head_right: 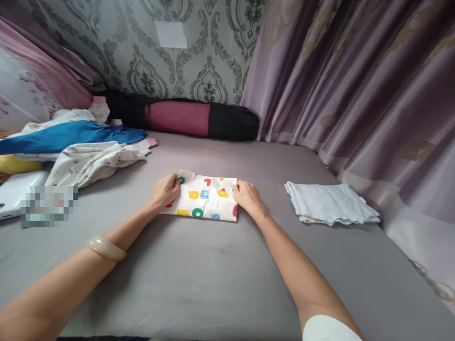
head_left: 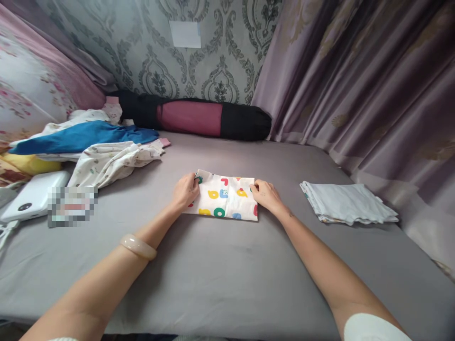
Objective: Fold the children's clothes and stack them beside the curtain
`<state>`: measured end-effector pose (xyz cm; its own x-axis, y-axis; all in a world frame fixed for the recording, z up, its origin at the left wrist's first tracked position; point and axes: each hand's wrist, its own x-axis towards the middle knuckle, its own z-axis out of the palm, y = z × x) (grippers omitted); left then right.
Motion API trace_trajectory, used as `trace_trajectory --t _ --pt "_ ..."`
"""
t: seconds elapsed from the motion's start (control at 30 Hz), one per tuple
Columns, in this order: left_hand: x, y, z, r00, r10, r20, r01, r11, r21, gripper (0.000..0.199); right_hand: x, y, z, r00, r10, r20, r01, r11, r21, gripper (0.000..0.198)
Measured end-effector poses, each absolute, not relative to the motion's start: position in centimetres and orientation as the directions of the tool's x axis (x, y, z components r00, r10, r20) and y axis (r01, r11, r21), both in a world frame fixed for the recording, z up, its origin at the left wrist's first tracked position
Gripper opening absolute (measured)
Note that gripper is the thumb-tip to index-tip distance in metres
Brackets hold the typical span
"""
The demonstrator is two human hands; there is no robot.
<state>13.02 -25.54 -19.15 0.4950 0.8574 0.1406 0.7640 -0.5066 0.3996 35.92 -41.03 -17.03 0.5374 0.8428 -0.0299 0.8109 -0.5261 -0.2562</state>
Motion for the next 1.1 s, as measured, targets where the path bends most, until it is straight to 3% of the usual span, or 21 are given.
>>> trace_trajectory --t 0.2,0.63,0.8,0.93,1.1 --pt "13.4 -25.9 -19.5 0.481 0.859 0.173 0.791 -0.511 0.338 0.021 35.5 -40.7 -16.9 0.557 0.830 -0.040 0.810 -0.553 -0.198 0.035" --pt "13.2 -26.0 -18.9 0.395 0.909 0.135 0.820 -0.415 0.394 0.031 35.2 -40.1 -16.9 0.628 0.776 -0.058 0.751 -0.624 -0.215 0.031" --pt "13.5 -26.7 -18.1 0.474 0.862 0.180 0.793 -0.506 0.340 0.031 34.2 -40.2 -16.4 0.640 0.768 0.032 0.754 -0.620 -0.215 0.030" --pt "15.1 -28.6 -17.3 0.637 0.750 0.177 0.695 -0.658 0.288 0.034 31.1 -39.6 -15.9 0.511 0.845 0.159 0.856 -0.482 -0.188 0.033" --pt "17.0 -30.4 -18.1 0.741 0.656 0.142 0.621 -0.751 0.227 0.038 27.9 -38.5 -17.2 0.289 0.945 0.151 0.936 -0.246 -0.252 0.047"
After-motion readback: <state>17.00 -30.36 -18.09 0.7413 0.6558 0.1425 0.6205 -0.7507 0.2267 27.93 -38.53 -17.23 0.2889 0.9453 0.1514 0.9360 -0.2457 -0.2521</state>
